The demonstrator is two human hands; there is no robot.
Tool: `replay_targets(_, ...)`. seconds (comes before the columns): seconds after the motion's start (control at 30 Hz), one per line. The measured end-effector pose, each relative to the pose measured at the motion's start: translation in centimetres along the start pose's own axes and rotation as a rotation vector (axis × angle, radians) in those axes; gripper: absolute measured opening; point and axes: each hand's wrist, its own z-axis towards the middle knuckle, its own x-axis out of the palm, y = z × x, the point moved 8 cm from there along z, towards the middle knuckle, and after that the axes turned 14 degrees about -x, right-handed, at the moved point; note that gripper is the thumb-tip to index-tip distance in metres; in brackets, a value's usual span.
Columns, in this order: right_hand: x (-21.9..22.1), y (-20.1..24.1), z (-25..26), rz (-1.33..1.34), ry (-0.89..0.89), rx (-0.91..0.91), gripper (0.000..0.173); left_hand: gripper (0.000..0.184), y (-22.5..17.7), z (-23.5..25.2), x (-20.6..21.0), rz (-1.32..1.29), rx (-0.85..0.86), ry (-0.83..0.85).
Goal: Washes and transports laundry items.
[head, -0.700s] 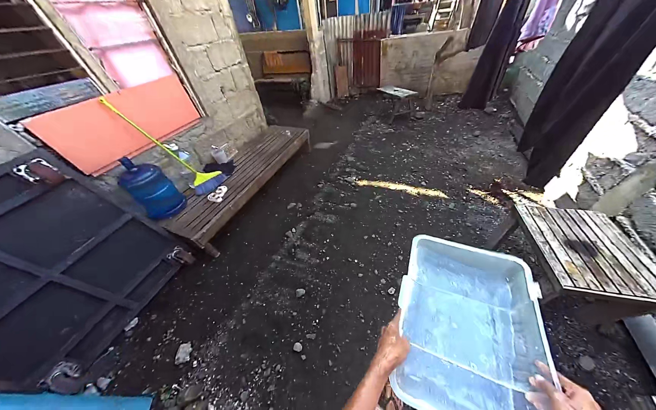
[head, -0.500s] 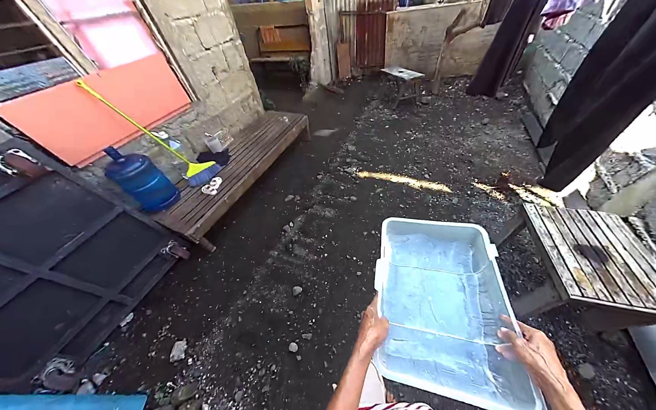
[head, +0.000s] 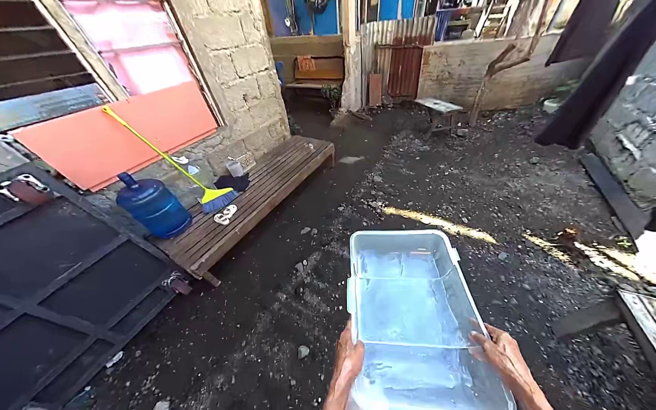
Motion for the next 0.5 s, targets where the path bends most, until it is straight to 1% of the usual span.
replay_targets(0.13, 3.9, 5.1, 8.8, 0.023, -0.003, -0.079, 0.036, 0.061, -5.1, 7.1, -4.0, 0.022, 0.012, -0.061)
replay_targets(0.2, 5.3, 7.9, 13.0, 0.009, 0.014, -0.09, 0.036, 0.062, -7.7, 10.5, -5.6, 0.023, -0.007, -0.076)
replay_targets(0.3, 6.8, 11.8, 18.9, -0.043, 0.076, -0.074, 0.035, 0.062, -11.5, 14.2, -7.5, -0.001, -0.059, -0.07)
replay_targets(0.37, 8.0, 14.1, 23.5, -0.082, 0.126, -0.091, 0.034, 0.062, -13.6, 16.5, -8.6, -0.049, -0.071, -0.094)
replay_targets(0.5, 11.1, 18.0, 32.8, -0.136, 0.216, -0.132, 0.034, 0.065, -16.6, 22.3, -10.0, -0.129, -0.12, -0.146)
